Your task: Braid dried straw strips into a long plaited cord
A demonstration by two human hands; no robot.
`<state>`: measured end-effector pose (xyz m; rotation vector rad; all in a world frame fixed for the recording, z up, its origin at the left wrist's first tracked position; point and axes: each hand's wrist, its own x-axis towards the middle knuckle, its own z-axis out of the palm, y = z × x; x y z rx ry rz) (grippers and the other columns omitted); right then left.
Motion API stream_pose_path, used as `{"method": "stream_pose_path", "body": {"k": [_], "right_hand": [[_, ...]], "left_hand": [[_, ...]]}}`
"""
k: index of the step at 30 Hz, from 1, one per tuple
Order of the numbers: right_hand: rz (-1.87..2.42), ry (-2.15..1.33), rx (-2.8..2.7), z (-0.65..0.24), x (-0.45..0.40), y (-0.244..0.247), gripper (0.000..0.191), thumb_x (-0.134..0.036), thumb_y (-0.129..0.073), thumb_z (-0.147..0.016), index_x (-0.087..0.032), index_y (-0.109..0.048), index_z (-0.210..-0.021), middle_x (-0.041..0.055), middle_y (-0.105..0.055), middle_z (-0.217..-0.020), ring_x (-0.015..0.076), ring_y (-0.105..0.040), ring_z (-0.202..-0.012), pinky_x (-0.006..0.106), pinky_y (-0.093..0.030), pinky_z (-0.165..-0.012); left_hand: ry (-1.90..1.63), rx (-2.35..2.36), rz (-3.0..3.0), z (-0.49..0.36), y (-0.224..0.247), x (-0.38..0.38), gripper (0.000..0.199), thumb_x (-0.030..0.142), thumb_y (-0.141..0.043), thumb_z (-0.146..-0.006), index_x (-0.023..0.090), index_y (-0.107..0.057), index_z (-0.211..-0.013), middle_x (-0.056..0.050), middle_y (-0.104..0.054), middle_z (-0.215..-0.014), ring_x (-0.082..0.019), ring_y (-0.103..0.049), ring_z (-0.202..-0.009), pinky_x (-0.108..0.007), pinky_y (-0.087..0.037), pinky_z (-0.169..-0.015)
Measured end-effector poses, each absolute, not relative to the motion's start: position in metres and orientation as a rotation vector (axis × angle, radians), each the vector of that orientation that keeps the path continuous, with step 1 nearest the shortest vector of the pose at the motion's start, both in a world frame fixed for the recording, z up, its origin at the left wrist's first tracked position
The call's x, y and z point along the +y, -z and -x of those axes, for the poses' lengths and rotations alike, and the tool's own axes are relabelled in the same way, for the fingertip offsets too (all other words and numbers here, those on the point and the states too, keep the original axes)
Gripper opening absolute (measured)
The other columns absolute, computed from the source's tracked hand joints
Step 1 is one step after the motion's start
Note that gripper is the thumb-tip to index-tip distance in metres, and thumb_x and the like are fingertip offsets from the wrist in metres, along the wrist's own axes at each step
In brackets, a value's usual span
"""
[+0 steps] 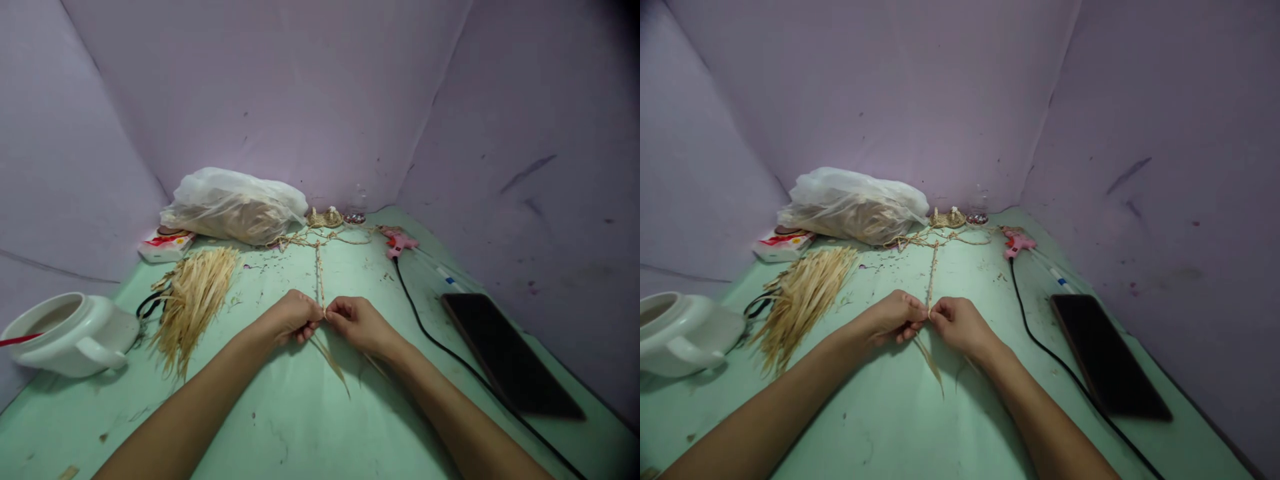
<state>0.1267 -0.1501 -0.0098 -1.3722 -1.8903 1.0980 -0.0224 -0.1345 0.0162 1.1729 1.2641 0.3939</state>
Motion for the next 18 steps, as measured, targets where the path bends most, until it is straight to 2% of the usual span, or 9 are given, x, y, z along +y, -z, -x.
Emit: {"method": "stream_pose_path", "body": {"k": [5, 10, 15, 18], "right_hand": [[1.44, -0.596, -2.29, -0.129, -0.158, -0.001, 0.019, -0.019, -0.043, -0.079, -0.017, -0.061, -0.081, 0.0045, -0.063, -0.073, 0.0123, -0.053, -0.064, 0.022, -0.031, -0.056], [1.648, -0.308, -2.244, -0.119, -0.167, -0.006, 0.015, -0.023, -0.048, -0.075, -0.017, -0.061, -0.074, 0.0054, -0.063, -0.072, 0.0139, -0.053, -0.062, 0.023, -0.028, -0.053], [1.81, -0.694, -1.932, -0.11, -0.172, -0.005, 0.016, -0.025, -0.05, -0.071, -0.018, -0.062, -0.064, 0.0031, -0.062, -0.058, 0.0123, -0.05, -0.052, 0.022, -0.027, -0.048], [1.794, -0.861, -1.825, -0.107, -0.173, -0.005, 0.016, -0.023, -0.051, -0.068, -0.016, -0.062, -0.06, 0.0036, -0.062, -0.056, 0.0115, -0.049, -0.051, 0.022, -0.027, -0.046]], "left_hand": [[-0.337, 1.351, -1.321, 0.02, -0.017, -0.135, 0.011, 0.01, -0.044, -0.056, 0.016, -0.043, -0.046, 0.004, -0.036, -0.033, -0.006, -0.03, -0.028, -0.019, -0.02, -0.031], [-0.365, 1.495, -1.406, 0.018, -0.001, -0.135, 0.011, 0.01, -0.045, -0.054, 0.016, -0.041, -0.046, 0.006, -0.029, -0.031, -0.005, -0.024, -0.028, -0.02, -0.013, -0.033], [-0.394, 1.544, -1.357, 0.013, 0.003, -0.138, 0.007, 0.012, -0.048, -0.055, 0.014, -0.046, -0.048, 0.005, -0.033, -0.033, -0.006, -0.027, -0.03, -0.021, -0.014, -0.035], [-0.375, 1.554, -1.198, 0.011, -0.009, -0.141, 0.012, 0.013, -0.046, -0.057, 0.015, -0.043, -0.046, 0.003, -0.033, -0.032, -0.006, -0.027, -0.028, -0.021, -0.016, -0.034]]}}
